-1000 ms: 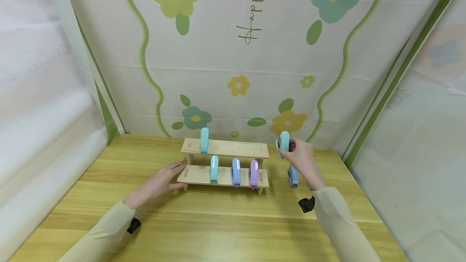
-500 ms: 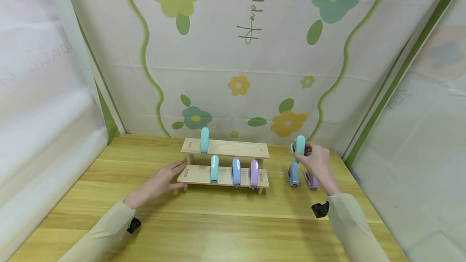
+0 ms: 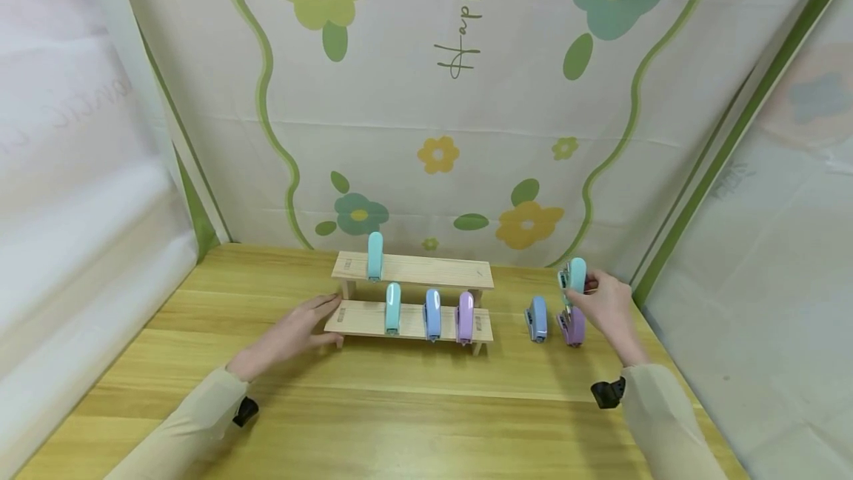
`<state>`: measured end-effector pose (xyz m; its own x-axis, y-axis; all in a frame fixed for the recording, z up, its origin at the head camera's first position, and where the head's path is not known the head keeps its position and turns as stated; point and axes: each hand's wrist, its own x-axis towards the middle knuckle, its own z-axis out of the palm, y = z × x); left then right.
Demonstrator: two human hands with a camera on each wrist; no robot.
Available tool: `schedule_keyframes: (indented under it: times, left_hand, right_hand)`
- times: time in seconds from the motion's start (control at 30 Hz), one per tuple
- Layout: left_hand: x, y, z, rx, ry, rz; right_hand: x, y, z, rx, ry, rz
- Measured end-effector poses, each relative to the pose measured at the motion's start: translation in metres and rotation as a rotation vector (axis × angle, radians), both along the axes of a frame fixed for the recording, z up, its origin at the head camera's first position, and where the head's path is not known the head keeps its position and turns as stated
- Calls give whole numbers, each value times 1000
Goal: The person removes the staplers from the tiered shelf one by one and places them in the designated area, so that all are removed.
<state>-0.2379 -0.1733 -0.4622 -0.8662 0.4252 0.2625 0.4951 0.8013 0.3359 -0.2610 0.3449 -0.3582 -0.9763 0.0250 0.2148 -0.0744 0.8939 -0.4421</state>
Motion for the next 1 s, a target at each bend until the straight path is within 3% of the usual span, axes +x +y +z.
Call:
schedule_keyframes:
  times: [0.47, 1.0]
  left_hand:
    - [0, 0, 1, -3, -6, 5]
    - [1, 0, 2, -8, -13, 0]
  right_hand:
    - [0, 35, -16, -9, 11, -21]
    - [3, 55, -28, -1, 30, -50]
